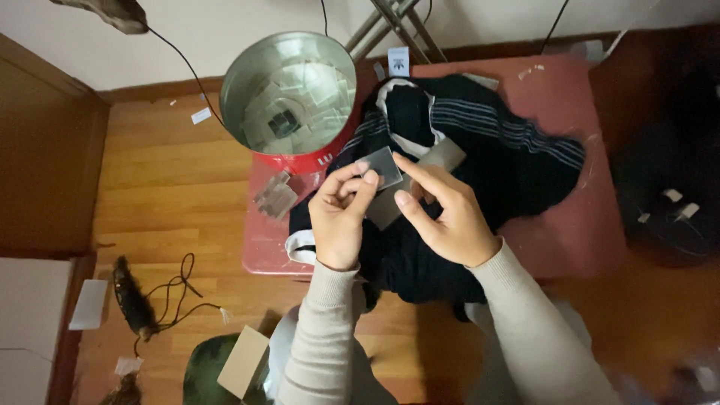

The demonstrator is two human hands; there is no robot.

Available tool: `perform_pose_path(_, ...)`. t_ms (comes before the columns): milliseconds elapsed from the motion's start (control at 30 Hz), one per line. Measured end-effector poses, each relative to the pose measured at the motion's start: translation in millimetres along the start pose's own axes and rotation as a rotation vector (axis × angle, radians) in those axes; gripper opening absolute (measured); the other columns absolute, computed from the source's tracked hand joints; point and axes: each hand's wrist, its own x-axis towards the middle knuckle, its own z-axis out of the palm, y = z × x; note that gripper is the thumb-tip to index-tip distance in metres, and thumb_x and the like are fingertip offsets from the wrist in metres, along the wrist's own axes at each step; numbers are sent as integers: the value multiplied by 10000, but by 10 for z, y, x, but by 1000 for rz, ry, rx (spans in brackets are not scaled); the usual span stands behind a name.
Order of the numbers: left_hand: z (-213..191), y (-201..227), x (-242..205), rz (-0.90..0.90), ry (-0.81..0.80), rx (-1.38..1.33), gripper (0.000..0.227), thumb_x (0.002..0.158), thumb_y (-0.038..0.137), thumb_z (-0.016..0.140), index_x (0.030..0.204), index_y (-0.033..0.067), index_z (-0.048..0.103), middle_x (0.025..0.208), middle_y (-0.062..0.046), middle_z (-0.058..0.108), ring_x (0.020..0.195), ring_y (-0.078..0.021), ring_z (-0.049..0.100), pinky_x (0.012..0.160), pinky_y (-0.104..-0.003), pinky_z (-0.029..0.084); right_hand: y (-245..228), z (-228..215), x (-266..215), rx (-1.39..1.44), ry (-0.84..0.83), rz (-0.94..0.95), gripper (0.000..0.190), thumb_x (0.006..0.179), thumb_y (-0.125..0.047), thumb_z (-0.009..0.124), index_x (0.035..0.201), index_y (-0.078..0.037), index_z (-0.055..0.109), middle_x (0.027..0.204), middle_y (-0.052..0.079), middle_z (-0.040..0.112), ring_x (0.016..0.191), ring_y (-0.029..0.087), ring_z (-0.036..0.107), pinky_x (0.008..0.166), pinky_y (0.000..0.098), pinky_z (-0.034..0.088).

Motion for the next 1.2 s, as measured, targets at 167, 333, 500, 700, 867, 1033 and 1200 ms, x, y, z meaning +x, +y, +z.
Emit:
perform_pose_path(167,-3,-12,-18,-19,-26,14,290,965,172,897,1216,47,823,864,-82,852,694,0,645,631,-141,545,-24,22,-32,25,26,43,479,1076,-170,736,1531,-35,675,865,100,681,721,211,617,704,353,546)
perform_pose_path(333,58,-133,-1,6,-34,53,287,930,176,928,1178,61,840,830,-52,845,639,11,598,578,-127,510,25,29,-27,-96,49,11,500,1060,-194,752,1529,-36,684,900,117,715,777,264,692,726,379,583)
perform_pose_path(500,112,14,-79,98,77,306,211,938,200,920,1137,152,867,851,15,867,538,31,495,482,-134,443,23,97,-79,-423,72,-104,463,1078,-214,715,1516,-66,710,960,110,687,847,295,708,781,408,591)
perform_pose_path(700,253,55,-289,506,131,601,220,926,216,908,1143,235,878,1015,-27,887,998,-231,851,841,-326,665,14,247,-155,-116,15,65,521,1135,-222,608,1570,63,582,1340,248,667,1196,430,720,986,495,604)
perform_pose_path(867,336,-65,-361,626,100,677,237,981,212,842,1209,270,868,1079,41,881,981,-173,848,848,-310,665,19,300,-201,11,224,222,432,1063,-202,779,1423,30,723,1238,201,765,1094,329,781,918,418,629)
perform_pose_path(1033,323,-109,-326,445,-105,579,405,893,261,912,1288,285,823,1051,9,876,1042,-247,833,883,-427,673,232,120,-183,-33,302,405,233,1118,-154,694,1266,7,775,978,178,813,907,250,790,790,387,648)
perform_pose_path(1200,53,70,-146,466,-144,764,374,960,299,874,1326,249,810,1158,-26,865,1063,-285,827,861,-464,654,475,-119,-197,-557,233,310,80,1096,-131,778,1097,-52,783,876,167,778,862,378,789,702,453,599)
